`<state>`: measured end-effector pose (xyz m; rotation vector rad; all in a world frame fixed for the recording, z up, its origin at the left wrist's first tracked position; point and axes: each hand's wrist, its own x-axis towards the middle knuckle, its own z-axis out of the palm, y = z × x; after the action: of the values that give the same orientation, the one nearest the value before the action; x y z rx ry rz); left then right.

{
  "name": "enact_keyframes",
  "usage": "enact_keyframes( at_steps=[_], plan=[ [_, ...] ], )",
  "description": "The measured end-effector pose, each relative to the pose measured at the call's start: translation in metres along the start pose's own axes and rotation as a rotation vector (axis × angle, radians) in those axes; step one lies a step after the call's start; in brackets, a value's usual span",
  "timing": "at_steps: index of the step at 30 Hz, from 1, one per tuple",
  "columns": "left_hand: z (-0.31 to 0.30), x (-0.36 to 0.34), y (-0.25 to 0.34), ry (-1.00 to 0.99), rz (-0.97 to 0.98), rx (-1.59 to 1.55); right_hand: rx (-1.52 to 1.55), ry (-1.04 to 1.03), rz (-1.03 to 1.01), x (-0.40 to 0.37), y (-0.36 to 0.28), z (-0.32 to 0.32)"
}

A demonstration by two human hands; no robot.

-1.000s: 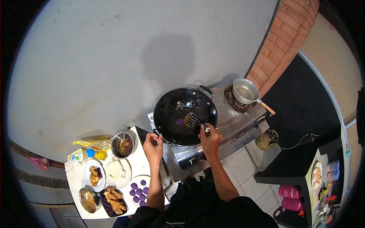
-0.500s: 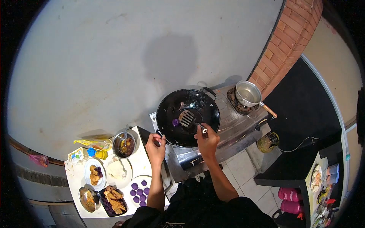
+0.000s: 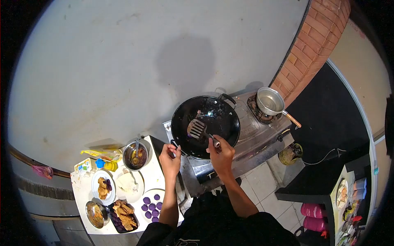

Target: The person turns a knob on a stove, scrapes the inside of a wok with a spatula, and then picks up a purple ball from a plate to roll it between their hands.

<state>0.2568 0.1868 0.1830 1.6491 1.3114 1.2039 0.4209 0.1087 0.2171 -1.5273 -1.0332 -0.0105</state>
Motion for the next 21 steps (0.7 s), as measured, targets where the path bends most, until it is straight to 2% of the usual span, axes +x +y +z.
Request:
enact_keyframes(
  at_steps=[4, 14, 17, 21],
  plan=[
    [-0.001, 0.000, -0.001, -0.001, -0.003, -0.008, -0.023, -0.027, -0.049, 0.001, 0.003, -0.007],
    [0.000, -0.002, 0.003, 0.022, 0.007, 0.033, -0.023, 0.063, 0.173, 0.026, 0.023, -0.033],
    [0.001, -0.002, 0.002, 0.029, 0.012, 0.035, 0.017, 0.004, 0.191, 0.016, 0.026, -0.023],
    [0.001, -0.003, -0.001, 0.037, 0.023, 0.038, 0.029, -0.019, 0.087, 0.008, 0.029, -0.012]
  ],
)
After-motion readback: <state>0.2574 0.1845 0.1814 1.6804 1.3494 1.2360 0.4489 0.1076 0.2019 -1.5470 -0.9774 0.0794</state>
